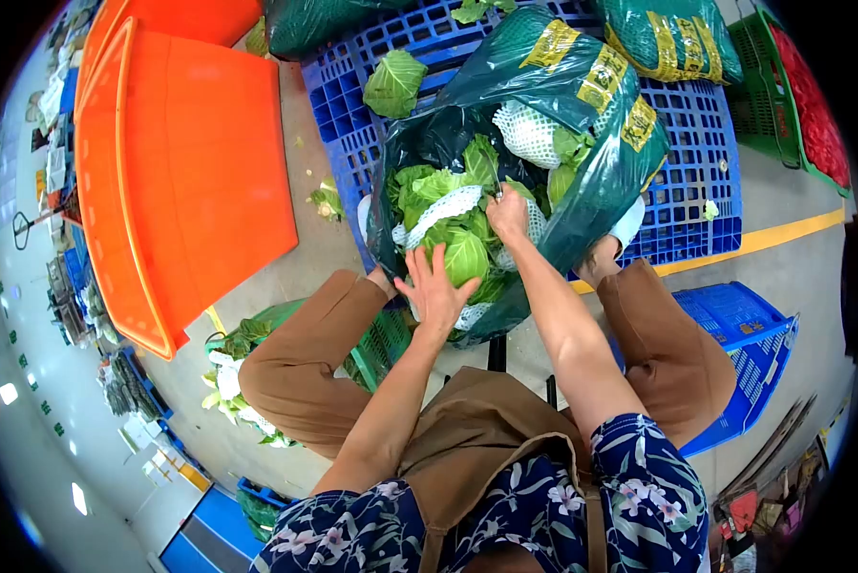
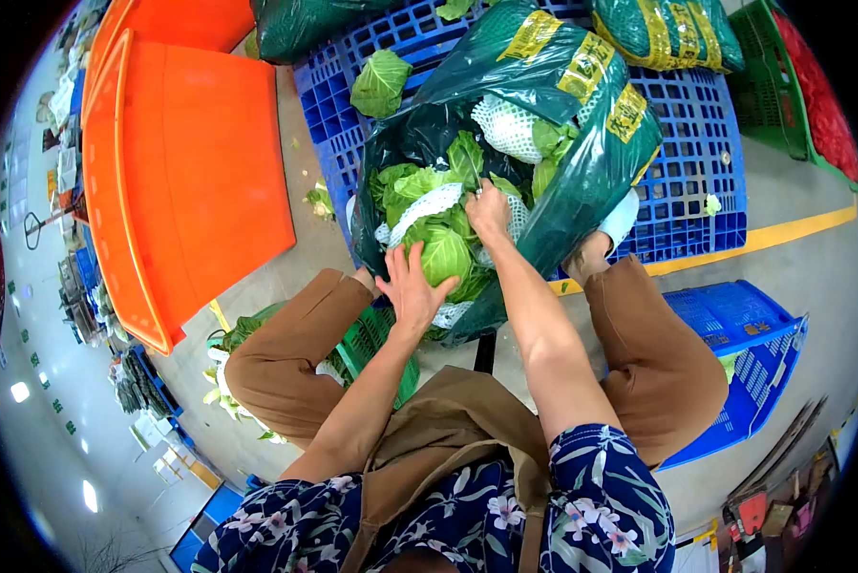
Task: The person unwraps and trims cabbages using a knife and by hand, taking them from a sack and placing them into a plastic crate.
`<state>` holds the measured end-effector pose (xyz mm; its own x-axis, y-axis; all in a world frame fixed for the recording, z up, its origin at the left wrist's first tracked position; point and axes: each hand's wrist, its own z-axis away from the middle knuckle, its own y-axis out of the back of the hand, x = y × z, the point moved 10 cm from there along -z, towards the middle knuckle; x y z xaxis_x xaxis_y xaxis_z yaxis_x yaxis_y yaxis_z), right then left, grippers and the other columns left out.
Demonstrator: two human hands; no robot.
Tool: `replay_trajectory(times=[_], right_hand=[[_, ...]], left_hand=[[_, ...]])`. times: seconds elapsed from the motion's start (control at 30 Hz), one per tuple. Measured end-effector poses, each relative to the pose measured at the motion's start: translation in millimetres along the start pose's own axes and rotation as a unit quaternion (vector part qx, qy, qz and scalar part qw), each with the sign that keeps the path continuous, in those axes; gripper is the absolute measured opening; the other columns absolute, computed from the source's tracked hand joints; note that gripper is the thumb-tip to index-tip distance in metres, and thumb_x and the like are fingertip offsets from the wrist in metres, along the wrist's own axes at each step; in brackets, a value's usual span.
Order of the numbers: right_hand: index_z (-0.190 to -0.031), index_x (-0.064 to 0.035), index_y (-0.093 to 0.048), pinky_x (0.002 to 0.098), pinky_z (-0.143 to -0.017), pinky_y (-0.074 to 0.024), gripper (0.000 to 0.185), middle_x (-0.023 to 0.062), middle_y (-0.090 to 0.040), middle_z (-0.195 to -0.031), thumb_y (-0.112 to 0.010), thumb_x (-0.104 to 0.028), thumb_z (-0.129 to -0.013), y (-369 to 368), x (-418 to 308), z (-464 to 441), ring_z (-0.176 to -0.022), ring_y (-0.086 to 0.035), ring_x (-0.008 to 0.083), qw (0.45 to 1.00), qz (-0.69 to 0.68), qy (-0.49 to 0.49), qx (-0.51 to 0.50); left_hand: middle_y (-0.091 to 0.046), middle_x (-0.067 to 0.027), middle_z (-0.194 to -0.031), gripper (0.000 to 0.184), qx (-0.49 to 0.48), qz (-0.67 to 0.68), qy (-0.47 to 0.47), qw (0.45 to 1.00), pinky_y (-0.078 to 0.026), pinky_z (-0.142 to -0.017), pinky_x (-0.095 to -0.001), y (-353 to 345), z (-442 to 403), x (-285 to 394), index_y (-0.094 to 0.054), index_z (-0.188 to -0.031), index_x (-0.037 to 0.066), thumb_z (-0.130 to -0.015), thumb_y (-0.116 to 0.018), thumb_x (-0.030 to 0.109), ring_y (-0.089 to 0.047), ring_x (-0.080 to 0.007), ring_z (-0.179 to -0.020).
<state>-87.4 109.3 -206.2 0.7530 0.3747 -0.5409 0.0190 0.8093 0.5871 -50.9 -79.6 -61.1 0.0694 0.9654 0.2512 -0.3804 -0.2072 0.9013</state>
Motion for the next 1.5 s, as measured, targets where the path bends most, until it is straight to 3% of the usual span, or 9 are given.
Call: replay_trajectory(times=[0.27, 0.47, 0.6, 0.73, 0.97, 1.1, 1.17, 1.3, 1.5], right_hand=[[-0.106, -0.009, -0.064, 0.0456, -0.076, -0.0502, 0.033, 0.0203, -0.067, -0.087, -0.066, -0.023, -0.077, 77, -118, 117, -0.084, -0.064, 0.0382, 0.995, -0.017, 0.098, -0.004], [-0.108, -0.0085, -0.063, 0.0469, -0.075, -0.0495, 0.033, 0.0213, -0.066, -0.083, -0.064, -0.024, -0.078, 66, -103, 119, -0.082, -0.064, 0.0397, 0.989, -0.012, 0.145, 0.01], [-0.107, -0.011, -0.063, 0.0465, -0.077, -0.0515, 0.029, 0.018, -0.067, -0.091, -0.063, -0.024, -0.081, 108, -78, 79, -0.087, -0.065, 0.036, 0.989, 0.056, 0.117, 0.068], [-0.105, -0.0098, -0.062, 0.0485, -0.074, -0.0504, 0.028, 0.0181, -0.067, -0.09, -0.061, -0.022, -0.08, 106, -31, 18, -0.084, -0.064, 0.0385, 0.98, 0.131, 0.106, 0.106], [-0.103, -0.0039, -0.058, 0.0507, -0.071, -0.0495, 0.027, 0.0247, -0.059, -0.098, -0.06, -0.02, -0.082, 52, -35, -37, -0.081, -0.061, 0.0421, 0.964, 0.174, 0.179, 0.09], [-0.106, -0.0029, -0.055, 0.0464, -0.073, -0.0493, 0.035, 0.0245, -0.056, -0.101, -0.063, -0.028, -0.083, 70, -49, 9, -0.076, -0.06, 0.041, 0.919, 0.151, 0.311, 0.19], [-0.108, -0.0027, -0.054, 0.0445, -0.075, -0.0491, 0.037, 0.0227, -0.059, -0.091, -0.063, -0.03, -0.084, 111, -88, 67, -0.072, -0.059, 0.0401, 0.888, 0.112, 0.343, 0.285], [-0.099, -0.0016, -0.051, 0.0491, -0.068, -0.0502, 0.032, 0.0195, -0.063, -0.072, -0.063, -0.026, -0.084, 64, -51, 106, -0.074, -0.063, 0.0425, 0.975, 0.198, 0.084, 0.046], [-0.097, 0.0015, -0.048, 0.0491, -0.069, -0.0523, 0.024, 0.0271, -0.063, -0.083, -0.06, -0.012, -0.082, 14, -13, 115, -0.078, -0.065, 0.0416, 0.97, 0.213, 0.116, 0.004]], left_hand=[[-0.024, -0.0213, -0.139, 0.074, 0.082, 0.039, -0.022, 0.996, -0.021, -0.093, -0.0656, -11, -18, 30, -0.042, -0.132, 0.009, -0.067, -0.074, 0.024, -0.02, -0.0394, -0.133], [-0.013, -0.0169, -0.146, 0.076, -0.041, 0.08, 0.099, 0.991, -0.015, -0.095, -0.0693, -65, -33, 2, -0.031, -0.14, 0.017, -0.076, -0.068, 0.035, -0.012, -0.0421, -0.135], [-0.01, -0.0144, -0.148, 0.092, -0.013, 0.177, 0.055, 0.983, -0.036, -0.095, -0.0639, -34, -30, 18, -0.045, -0.13, 0.01, -0.05, -0.088, 0.018, -0.02, -0.047, -0.13], [-0.012, -0.0238, -0.146, 0.095, 0.02, 0.14, -0.061, 0.988, -0.037, -0.1, -0.0531, -33, -21, 15, -0.044, -0.127, 0.005, -0.044, -0.089, 0.017, -0.027, -0.048, -0.126], [-0.031, -0.0321, -0.13, 0.096, 0.051, 0.213, -0.107, 0.97, -0.033, -0.098, -0.0541, -30, -41, -17, -0.037, -0.132, 0.005, -0.055, -0.084, 0.035, -0.032, -0.0533, -0.118], [-0.03, -0.031, -0.129, 0.098, 0.013, 0.216, -0.056, 0.975, -0.033, -0.098, -0.055, -42, -58, -22, -0.036, -0.133, 0.011, -0.053, -0.086, 0.036, -0.034, -0.0531, -0.117], [-0.026, -0.0285, -0.135, 0.08, -0.026, 0.182, -0.019, 0.983, -0.034, -0.098, -0.0552, -52, -63, -25, -0.035, -0.135, 0.015, -0.067, -0.076, 0.023, -0.032, -0.051, -0.12], [-0.02, -0.025, -0.141, 0.07, -0.082, 0.161, 0.06, 0.982, -0.035, -0.099, -0.0535, -67, -65, -30, -0.033, -0.136, 0.016, -0.074, -0.062, 0.007, -0.026, -0.0487, -0.126], [-0.016, -0.0236, -0.144, 0.076, -0.118, 0.159, 0.089, 0.976, -0.037, -0.1, -0.0502, -65, -65, -26, -0.029, -0.138, 0.016, -0.071, -0.063, 0.003, -0.022, -0.0476, -0.129]])
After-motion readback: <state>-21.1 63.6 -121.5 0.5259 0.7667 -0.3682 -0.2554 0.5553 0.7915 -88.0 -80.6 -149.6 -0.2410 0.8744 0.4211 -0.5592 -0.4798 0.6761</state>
